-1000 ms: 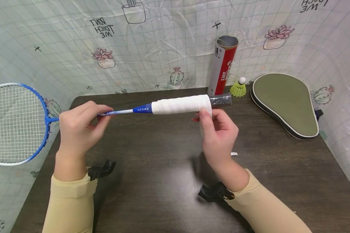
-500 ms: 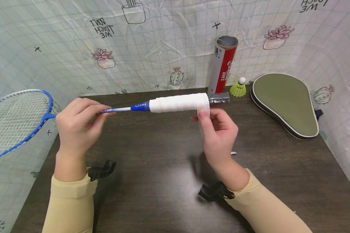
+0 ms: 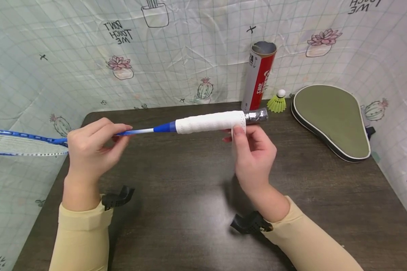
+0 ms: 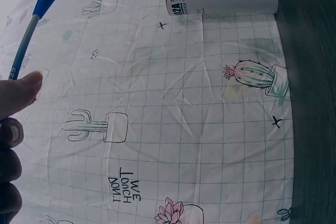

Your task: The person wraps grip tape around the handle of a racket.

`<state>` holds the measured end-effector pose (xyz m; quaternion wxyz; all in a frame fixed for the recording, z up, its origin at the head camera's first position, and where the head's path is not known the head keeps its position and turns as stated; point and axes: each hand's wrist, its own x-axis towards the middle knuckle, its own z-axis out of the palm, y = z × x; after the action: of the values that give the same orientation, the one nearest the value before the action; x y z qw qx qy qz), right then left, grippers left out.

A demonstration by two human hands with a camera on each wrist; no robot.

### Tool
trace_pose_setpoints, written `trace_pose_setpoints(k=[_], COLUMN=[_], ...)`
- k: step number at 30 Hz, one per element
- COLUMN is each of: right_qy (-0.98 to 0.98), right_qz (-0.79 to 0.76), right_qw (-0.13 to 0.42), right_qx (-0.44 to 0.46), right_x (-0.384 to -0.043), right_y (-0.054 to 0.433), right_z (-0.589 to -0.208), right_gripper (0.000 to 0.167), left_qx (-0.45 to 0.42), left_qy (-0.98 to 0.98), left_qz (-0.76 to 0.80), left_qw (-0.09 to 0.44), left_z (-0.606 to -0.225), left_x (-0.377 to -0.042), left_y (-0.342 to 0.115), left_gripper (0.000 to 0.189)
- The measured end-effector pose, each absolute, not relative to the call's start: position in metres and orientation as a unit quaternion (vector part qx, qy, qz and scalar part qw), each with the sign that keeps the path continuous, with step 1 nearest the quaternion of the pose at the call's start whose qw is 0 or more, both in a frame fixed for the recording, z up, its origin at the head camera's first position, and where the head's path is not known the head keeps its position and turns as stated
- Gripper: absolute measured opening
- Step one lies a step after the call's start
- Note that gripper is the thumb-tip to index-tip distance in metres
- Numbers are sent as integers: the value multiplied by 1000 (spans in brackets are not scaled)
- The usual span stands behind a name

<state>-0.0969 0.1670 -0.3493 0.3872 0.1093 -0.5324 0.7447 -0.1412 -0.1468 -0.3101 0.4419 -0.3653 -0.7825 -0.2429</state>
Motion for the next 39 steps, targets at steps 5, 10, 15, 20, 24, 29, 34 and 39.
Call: trace_pose_setpoints(k=[5,10,15,20,24,29,34,39], right_qy=[-547,-549,-532,-505,-506,-510,-510,-496], right_qz=[733,725,733,758,761,758,755,763], right_qw=[394,405,412,397,390,393,397,398], right_qx=[95,92,102,116,113,106,110,115], right_x=[-97,-99,-101,-101,-99,-99,-99,-99], right_y=[166,166,165,163,164,166,166,166], right_z=[-350,-350,-348,-347,-347,-347,-347,-347], right_gripper=[24,25,26,17,13,21,25,19], left_qx=[-363,-365,-372,-373,-372,-374,-376,-375], left_qy=[-786,-785,-783,-782,-784,-787,-793,-798], left_qz=[-245,-256,-252,-250,-247,-239,-234,-226], left_qw=[435,430,429,432,431,429,419,414], left_z=[-310,-311,-311,-310,-310,-312,-313,-313], left_x=[-141,-141,-141,-142,-141,-142,-142,-142], left_y=[-149,-149,-150,-150,-150,-150,-151,-151], left_gripper=[5,3,8,10,12,14,19,19])
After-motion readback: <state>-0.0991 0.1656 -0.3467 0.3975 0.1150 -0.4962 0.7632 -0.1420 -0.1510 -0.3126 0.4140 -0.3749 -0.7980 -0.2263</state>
